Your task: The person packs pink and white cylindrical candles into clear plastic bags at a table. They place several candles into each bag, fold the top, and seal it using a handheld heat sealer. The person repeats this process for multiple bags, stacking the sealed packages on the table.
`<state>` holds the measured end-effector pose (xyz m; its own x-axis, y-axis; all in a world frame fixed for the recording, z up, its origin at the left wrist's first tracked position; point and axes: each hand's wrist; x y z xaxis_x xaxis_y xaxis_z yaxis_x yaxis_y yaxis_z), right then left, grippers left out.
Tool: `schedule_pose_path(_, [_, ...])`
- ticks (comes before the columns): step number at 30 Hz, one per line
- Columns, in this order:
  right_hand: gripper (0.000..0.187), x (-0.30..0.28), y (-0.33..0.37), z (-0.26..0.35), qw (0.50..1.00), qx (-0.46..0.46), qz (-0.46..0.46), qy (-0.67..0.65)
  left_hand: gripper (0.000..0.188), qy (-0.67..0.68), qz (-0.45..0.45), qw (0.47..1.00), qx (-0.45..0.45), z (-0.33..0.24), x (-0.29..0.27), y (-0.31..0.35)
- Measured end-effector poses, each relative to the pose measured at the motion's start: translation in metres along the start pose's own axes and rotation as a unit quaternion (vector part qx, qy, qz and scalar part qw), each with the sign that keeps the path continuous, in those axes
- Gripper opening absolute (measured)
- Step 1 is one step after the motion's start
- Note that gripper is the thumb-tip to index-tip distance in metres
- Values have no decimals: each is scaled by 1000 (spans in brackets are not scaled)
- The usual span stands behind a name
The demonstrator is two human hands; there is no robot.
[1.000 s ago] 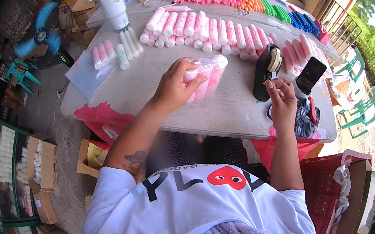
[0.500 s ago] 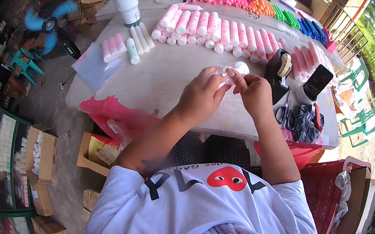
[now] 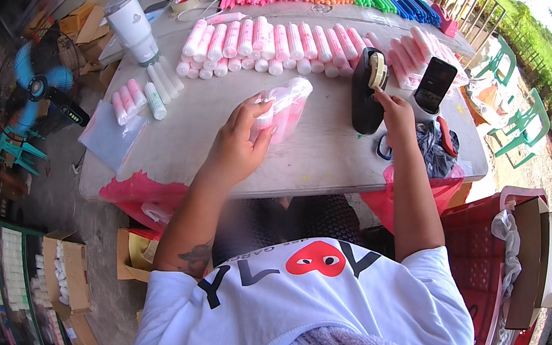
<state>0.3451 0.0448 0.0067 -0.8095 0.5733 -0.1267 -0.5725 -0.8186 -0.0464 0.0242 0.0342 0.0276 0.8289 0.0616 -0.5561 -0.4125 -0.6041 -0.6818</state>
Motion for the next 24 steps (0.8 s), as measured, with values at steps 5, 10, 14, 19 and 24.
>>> schedule_pose_path(5, [16, 2, 15, -15, 974, -51, 39, -217, 45, 73, -23, 996, -51, 7, 8, 9])
schedule_pose_path(10, [13, -7, 39, -63, 989, -70, 18, -130, 53, 134, -36, 987, -83, 5, 12, 4])
schedule_pose_path(14, [9, -19, 27, -33, 988, -26, 129, -81, 54, 121, -46, 989, -68, 5, 17, 2])
schedule_pose_path(19, [10, -49, 4, -37, 970, -74, 233, 2, 51, 99, -55, 990, -79, -9, 28, -7])
schedule_pose_path(24, [12, -45, 8, -39, 967, -243, 44, 64, 51, 50, -63, 996, -50, 4, 34, 1])
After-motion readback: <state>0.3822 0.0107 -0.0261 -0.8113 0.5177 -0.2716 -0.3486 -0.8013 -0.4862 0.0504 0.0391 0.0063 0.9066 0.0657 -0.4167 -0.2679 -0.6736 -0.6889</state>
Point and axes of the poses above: each hand's wrist, its own y-axis away from the middle knuckle, its own x-axis out of the palm, z = x × y, and after that the axes turned 2 degrees about -y, right-handed
